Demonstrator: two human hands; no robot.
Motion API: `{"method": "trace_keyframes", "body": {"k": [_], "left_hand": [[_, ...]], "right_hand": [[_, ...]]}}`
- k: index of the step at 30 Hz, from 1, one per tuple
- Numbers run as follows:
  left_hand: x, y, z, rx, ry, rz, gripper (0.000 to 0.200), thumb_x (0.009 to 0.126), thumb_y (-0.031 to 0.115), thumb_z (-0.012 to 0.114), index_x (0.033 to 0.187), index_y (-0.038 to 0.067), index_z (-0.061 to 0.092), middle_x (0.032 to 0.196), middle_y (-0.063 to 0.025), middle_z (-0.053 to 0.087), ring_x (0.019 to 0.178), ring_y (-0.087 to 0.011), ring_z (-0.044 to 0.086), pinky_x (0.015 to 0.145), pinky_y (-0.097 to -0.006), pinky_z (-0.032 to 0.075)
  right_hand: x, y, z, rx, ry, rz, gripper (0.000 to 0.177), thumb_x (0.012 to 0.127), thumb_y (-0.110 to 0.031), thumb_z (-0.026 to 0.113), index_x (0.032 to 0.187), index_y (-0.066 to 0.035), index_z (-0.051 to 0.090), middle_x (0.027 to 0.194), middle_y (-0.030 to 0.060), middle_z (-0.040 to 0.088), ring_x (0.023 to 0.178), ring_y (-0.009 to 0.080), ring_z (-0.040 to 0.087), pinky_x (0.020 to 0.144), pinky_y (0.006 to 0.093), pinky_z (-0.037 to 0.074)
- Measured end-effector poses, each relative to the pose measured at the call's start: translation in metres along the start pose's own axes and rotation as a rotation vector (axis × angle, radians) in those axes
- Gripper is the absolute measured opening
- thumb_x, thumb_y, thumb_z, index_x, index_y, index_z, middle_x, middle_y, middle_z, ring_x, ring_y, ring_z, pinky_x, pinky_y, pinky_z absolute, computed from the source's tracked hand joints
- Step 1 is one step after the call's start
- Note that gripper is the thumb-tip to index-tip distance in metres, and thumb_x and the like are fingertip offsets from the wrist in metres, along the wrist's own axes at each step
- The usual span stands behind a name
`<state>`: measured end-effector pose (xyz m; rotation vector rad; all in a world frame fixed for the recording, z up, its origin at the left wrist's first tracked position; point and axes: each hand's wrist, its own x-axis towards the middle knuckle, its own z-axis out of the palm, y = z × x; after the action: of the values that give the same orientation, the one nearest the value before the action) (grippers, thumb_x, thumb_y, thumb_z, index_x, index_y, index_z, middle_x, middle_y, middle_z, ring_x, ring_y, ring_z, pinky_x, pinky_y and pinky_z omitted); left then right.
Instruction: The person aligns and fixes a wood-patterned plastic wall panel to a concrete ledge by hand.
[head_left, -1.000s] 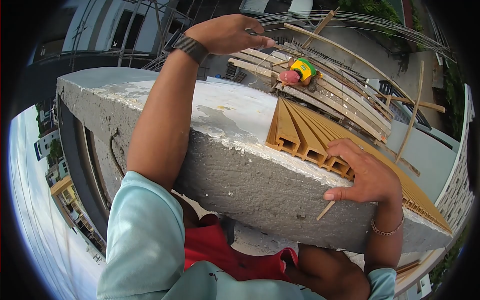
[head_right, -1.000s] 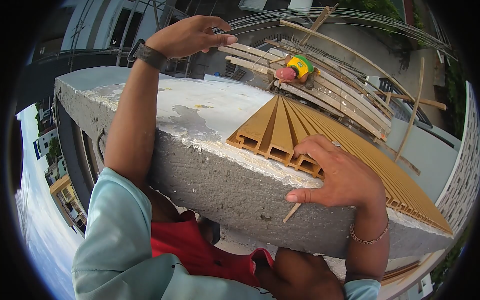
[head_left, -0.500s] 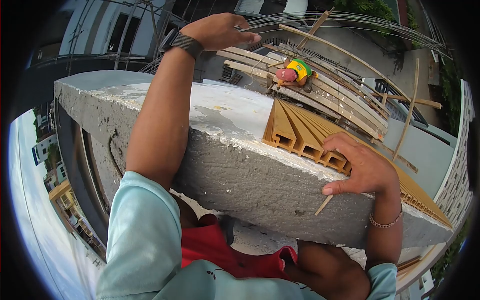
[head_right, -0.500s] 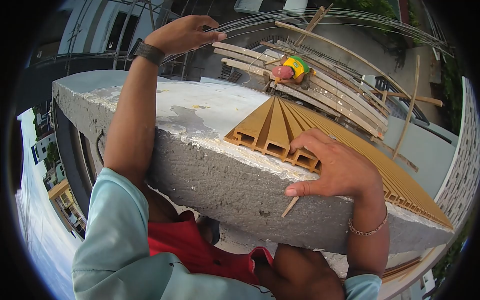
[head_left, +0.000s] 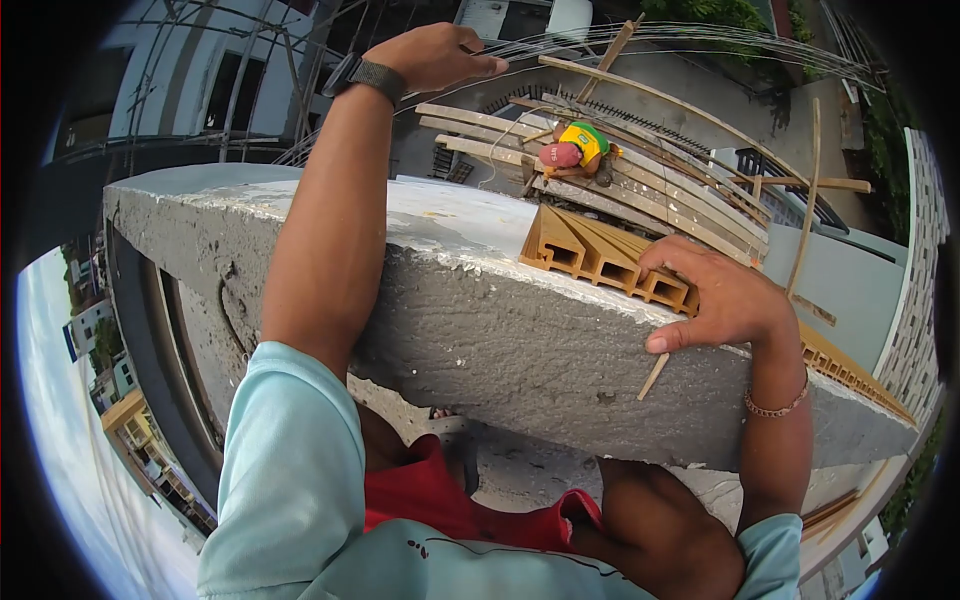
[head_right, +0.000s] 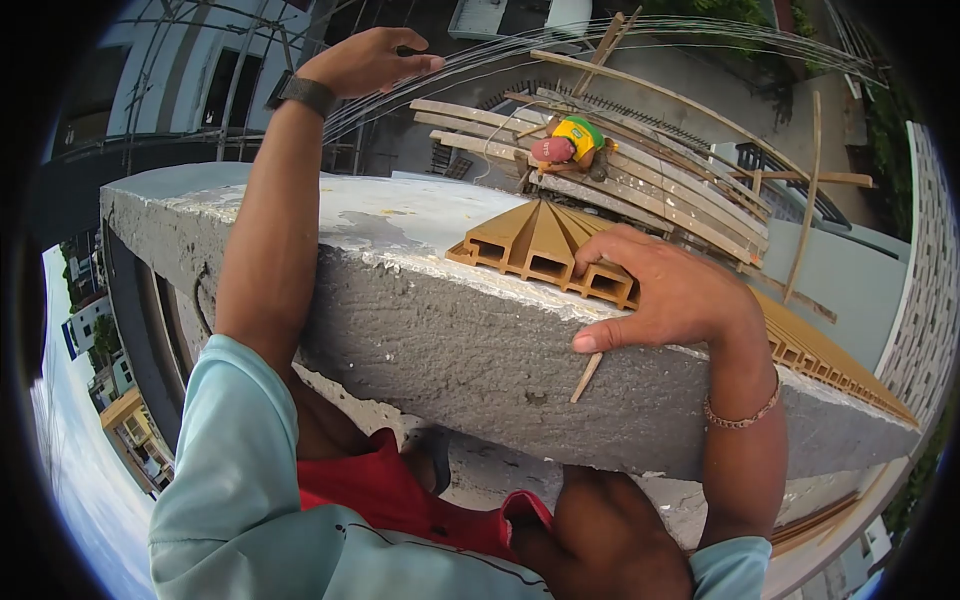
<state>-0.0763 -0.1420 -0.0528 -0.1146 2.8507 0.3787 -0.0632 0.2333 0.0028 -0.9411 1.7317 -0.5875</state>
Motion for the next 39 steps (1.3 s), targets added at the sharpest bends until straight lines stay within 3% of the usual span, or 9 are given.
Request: {"method": "trace_keyframes", "body": {"k": [10,16,19,24,27,30,32,35,39], "left_hand": [[-0.006,0.0,-0.009,0.003,0.039,0.057,0.072,0.082,0.064,0.061,0.12,0.002,0.062,0.091,-0.0202,0.069,0.075,-0.0263,0.07,0.066,-0.0371,0.057],[-0.008,0.008,-0.008,0.012,0.116,0.079,0.068,0.084,0.06,0.061,0.121,0.003,0.061,0.098,-0.0229,0.068,0.089,-0.0316,0.069,0.079,-0.0416,0.055],[-0.007,0.025,-0.01,0.172,-0.035,0.113,0.062,0.088,0.055,0.06,0.124,0.005,0.06,0.103,-0.0217,0.068,0.093,-0.031,0.069,0.082,-0.0406,0.055],[-0.079,0.037,-0.061,0.073,-0.025,0.233,0.059,0.088,0.051,0.062,0.127,0.006,0.057,0.1,-0.0192,0.069,0.088,-0.0292,0.069,0.076,-0.0403,0.055],[-0.159,0.023,-0.075,-0.142,0.091,0.24,0.061,0.086,0.045,0.064,0.131,0.005,0.054,0.109,-0.0188,0.066,0.102,-0.0306,0.064,0.088,-0.0432,0.05],[-0.244,-0.001,-0.054,-0.127,0.228,0.153,0.064,0.087,0.041,0.06,0.137,0.003,0.048,0.128,-0.0201,0.056,0.121,-0.0356,0.053,0.101,-0.0461,0.041],[-0.288,-0.022,-0.027,-0.097,0.321,0.108,0.062,0.088,0.04,0.057,0.137,0.005,0.048,0.137,-0.0214,0.048,0.125,-0.0394,0.048,0.104,-0.0483,0.038],[-0.313,-0.029,0.006,-0.042,0.383,0.038,0.057,0.093,0.042,0.046,0.134,0.003,0.051,0.14,-0.0233,0.045,0.131,-0.0415,0.042,0.11,-0.0509,0.029],[-0.308,-0.026,0.018,-0.026,0.523,0.051,0.047,0.093,0.033,0.045,0.122,-0.001,0.061,0.137,-0.024,0.049,0.13,-0.0421,0.043,0.108,-0.0506,0.031]], "right_hand": [[0.001,0.005,0.004,0.02,0.037,-0.042,0.075,0.067,-0.061,0.077,0.116,-0.009,0.055,0.116,0.0143,0.054,0.111,0.0325,0.054,0.094,0.04,0.044],[0.001,-0.002,0.0,0.018,0.037,-0.011,0.072,0.067,-0.059,0.078,0.114,-0.009,0.056,0.115,0.0138,0.056,0.111,0.0318,0.054,0.094,0.0392,0.044],[-0.001,0.0,0.003,0.03,0.041,-0.006,0.071,0.067,-0.058,0.078,0.113,-0.009,0.057,0.113,0.0135,0.057,0.111,0.0313,0.054,0.094,0.0388,0.044],[0.001,0.001,0.005,0.062,0.054,-0.003,0.07,0.066,-0.058,0.078,0.113,-0.01,0.057,0.112,0.0131,0.057,0.11,0.031,0.055,0.092,0.0387,0.044],[0.0,0.002,0.003,0.041,0.058,-0.005,0.071,0.066,-0.06,0.078,0.113,-0.011,0.057,0.111,0.0132,0.057,0.109,0.0314,0.055,0.09,0.039,0.044],[0.001,0.005,0.004,0.013,0.043,0.031,0.071,0.066,-0.061,0.077,0.113,-0.012,0.057,0.11,0.0128,0.057,0.108,0.0317,0.055,0.089,0.0393,0.045],[0.002,0.008,0.004,-0.012,0.027,-0.017,0.071,0.066,-0.061,0.077,0.113,-0.012,0.057,0.11,0.0124,0.057,0.108,0.0317,0.055,0.088,0.0397,0.045],[0.002,0.0,0.0,0.033,-0.017,0.005,0.071,0.065,-0.052,0.082,0.113,-0.007,0.055,0.115,0.0128,0.054,0.112,0.03,0.052,0.095,0.0388,0.043],[0.001,0.006,0.002,0.031,0.016,-0.045,0.072,0.065,-0.052,0.082,0.113,-0.007,0.054,0.114,0.0125,0.054,0.111,0.0299,0.053,0.095,0.039,0.043]]}}
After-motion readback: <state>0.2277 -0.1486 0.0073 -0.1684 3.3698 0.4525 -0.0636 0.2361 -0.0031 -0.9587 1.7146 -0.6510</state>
